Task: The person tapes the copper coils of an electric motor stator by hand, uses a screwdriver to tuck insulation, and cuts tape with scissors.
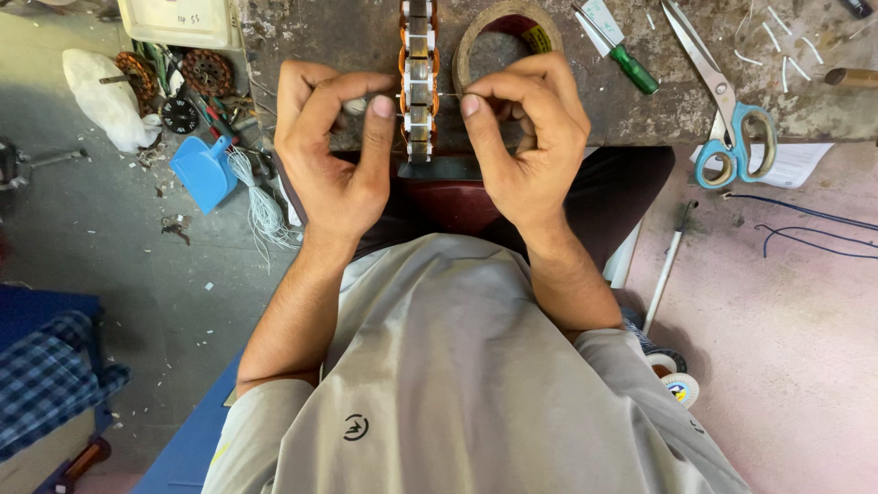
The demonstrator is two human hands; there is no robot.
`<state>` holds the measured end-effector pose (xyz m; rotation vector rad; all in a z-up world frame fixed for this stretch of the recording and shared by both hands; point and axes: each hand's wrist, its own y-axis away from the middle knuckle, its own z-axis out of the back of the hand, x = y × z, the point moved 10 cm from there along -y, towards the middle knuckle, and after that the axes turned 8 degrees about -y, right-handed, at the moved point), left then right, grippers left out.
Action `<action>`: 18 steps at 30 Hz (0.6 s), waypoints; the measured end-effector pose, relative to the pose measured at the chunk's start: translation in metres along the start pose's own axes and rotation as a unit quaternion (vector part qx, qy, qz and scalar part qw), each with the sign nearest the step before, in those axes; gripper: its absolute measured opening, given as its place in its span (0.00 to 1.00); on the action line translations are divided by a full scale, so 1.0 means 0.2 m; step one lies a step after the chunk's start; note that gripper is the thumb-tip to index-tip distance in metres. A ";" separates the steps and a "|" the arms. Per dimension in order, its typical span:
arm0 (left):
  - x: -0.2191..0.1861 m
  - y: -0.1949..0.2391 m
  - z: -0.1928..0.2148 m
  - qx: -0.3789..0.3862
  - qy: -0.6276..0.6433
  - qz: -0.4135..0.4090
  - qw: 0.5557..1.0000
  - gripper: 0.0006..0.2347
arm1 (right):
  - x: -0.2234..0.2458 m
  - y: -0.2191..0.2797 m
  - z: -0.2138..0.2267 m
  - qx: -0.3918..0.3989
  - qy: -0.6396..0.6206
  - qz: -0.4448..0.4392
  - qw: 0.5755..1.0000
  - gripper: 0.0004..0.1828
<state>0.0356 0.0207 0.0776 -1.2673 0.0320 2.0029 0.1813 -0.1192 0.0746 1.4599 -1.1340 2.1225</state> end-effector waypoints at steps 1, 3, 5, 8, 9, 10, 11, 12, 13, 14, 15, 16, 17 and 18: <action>0.00 0.00 0.00 0.001 0.002 -0.001 1.000 0.04 | 0.00 0.00 0.00 0.001 -0.001 0.000 1.000 0.05; -0.01 -0.01 0.00 0.000 0.006 -0.014 1.000 0.03 | 0.01 -0.01 -0.01 0.003 -0.003 -0.001 1.000 0.05; -0.01 -0.01 -0.01 0.003 0.011 -0.020 1.000 0.02 | 0.03 -0.01 -0.01 0.008 0.012 0.006 1.000 0.06; -0.01 -0.01 -0.02 0.010 0.019 -0.014 1.000 0.03 | 0.05 -0.03 -0.03 0.023 0.014 0.010 1.000 0.07; 0.00 -0.01 -0.02 0.012 0.024 -0.009 1.000 0.03 | 0.06 -0.04 -0.04 0.029 0.011 0.010 0.999 0.08; 0.01 -0.02 -0.02 0.014 0.028 -0.004 1.000 0.02 | 0.06 -0.04 -0.05 0.036 0.016 0.005 0.999 0.08; 0.00 -0.02 -0.02 0.013 0.029 -0.009 0.999 0.02 | 0.06 -0.05 -0.05 0.044 0.021 -0.001 0.999 0.08; 0.00 -0.02 -0.02 0.013 0.030 -0.014 0.999 0.02 | 0.06 -0.05 -0.06 0.052 0.025 -0.007 0.998 0.09; 0.00 -0.02 -0.02 0.012 0.030 -0.019 0.999 0.02 | 0.06 -0.05 -0.07 0.062 0.026 -0.007 0.998 0.09; -0.01 -0.02 -0.02 0.015 0.032 -0.024 0.999 0.02 | 0.07 -0.05 -0.07 0.073 0.027 -0.006 0.997 0.09; -0.01 -0.01 -0.02 0.017 0.033 -0.029 0.999 0.01 | 0.07 -0.06 -0.07 0.084 0.027 -0.005 0.996 0.10; -0.01 -0.01 -0.02 0.019 0.036 -0.030 0.999 0.01 | 0.08 -0.06 -0.06 0.099 0.031 -0.003 0.995 0.09; -0.01 -0.01 -0.02 0.022 0.040 -0.030 0.999 0.02 | 0.09 -0.05 -0.05 0.114 0.035 -0.003 0.993 0.09; -0.01 -0.02 -0.02 0.024 0.044 -0.025 0.998 0.02 | 0.09 -0.05 -0.05 0.123 0.034 -0.006 0.992 0.09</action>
